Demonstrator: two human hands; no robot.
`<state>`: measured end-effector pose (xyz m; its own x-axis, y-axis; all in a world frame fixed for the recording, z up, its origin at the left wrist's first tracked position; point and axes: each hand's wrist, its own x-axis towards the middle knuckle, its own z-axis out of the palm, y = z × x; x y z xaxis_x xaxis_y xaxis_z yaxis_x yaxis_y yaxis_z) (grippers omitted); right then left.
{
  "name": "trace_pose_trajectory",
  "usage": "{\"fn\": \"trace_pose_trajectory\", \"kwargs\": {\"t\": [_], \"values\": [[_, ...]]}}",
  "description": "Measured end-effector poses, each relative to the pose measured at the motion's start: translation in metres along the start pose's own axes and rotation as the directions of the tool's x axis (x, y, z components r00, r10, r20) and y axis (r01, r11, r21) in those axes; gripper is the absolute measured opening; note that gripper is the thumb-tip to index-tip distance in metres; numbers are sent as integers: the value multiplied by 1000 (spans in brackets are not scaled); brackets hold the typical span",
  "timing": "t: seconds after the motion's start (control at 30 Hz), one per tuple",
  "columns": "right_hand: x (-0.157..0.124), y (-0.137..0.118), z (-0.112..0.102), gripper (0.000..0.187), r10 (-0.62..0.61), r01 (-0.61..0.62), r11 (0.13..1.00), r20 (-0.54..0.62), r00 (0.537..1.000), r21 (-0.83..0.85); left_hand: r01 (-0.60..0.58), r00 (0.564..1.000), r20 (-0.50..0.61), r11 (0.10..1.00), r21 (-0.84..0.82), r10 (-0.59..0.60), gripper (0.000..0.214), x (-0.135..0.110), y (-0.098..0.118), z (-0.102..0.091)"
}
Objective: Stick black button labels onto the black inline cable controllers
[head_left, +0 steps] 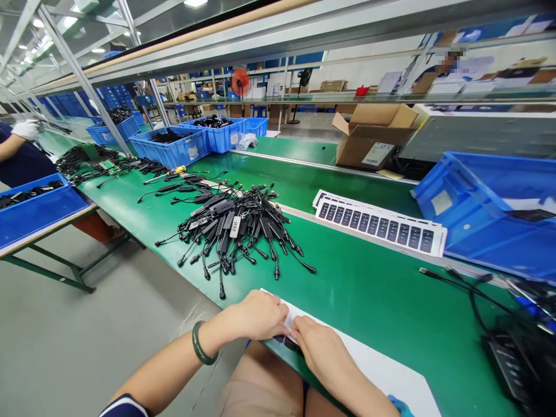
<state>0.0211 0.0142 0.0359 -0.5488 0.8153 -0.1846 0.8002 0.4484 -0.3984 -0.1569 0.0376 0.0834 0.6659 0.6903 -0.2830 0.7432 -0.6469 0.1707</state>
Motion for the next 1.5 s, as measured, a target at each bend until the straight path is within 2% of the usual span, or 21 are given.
{"fn": "trace_pose_trajectory", "kwargs": {"t": [0.07,0.2,0.37,0.57,0.77,0.97,1.1,1.2,1.33,1.43,1.5], "values": [[0,2,-3,25,-15,15,1000,14,1000,27,-9,1000,9,1000,27,9,36,4,3,-1],[-5,7,-11,23,-43,42,999,33,999,27,8,1000,16,998,59,-9,31,11,6,1],[-10,9,-9,24,6,-6,1000,37,999,-11,9,1000,17,997,78,-10,27,12,7,5],[-14,21,-26,19,-44,37,994,75,996,101,31,1000,2,993,111,-31,26,9,10,4],[-16,28,-34,23,23,-33,991,80,997,126,41,999,-14,991,125,-39,26,12,14,7],[-18,37,-31,20,-26,11,982,80,996,188,-117,990,-68,989,86,123,34,32,37,13],[-31,45,-35,13,-25,7,977,81,996,215,-132,988,-72,989,72,137,32,41,38,13],[-40,50,-36,18,-16,-4,973,86,996,231,-149,987,-53,987,54,151,32,42,35,12],[-41,52,-25,24,18,-26,989,55,998,143,-150,988,-27,988,30,151,32,41,35,12],[-40,51,-16,28,96,-96,995,8,995,-20,-106,994,-31,994,28,107,33,40,38,13],[-39,49,-16,30,145,-144,989,10,989,-41,-96,993,-62,995,25,97,38,40,42,15]]}}
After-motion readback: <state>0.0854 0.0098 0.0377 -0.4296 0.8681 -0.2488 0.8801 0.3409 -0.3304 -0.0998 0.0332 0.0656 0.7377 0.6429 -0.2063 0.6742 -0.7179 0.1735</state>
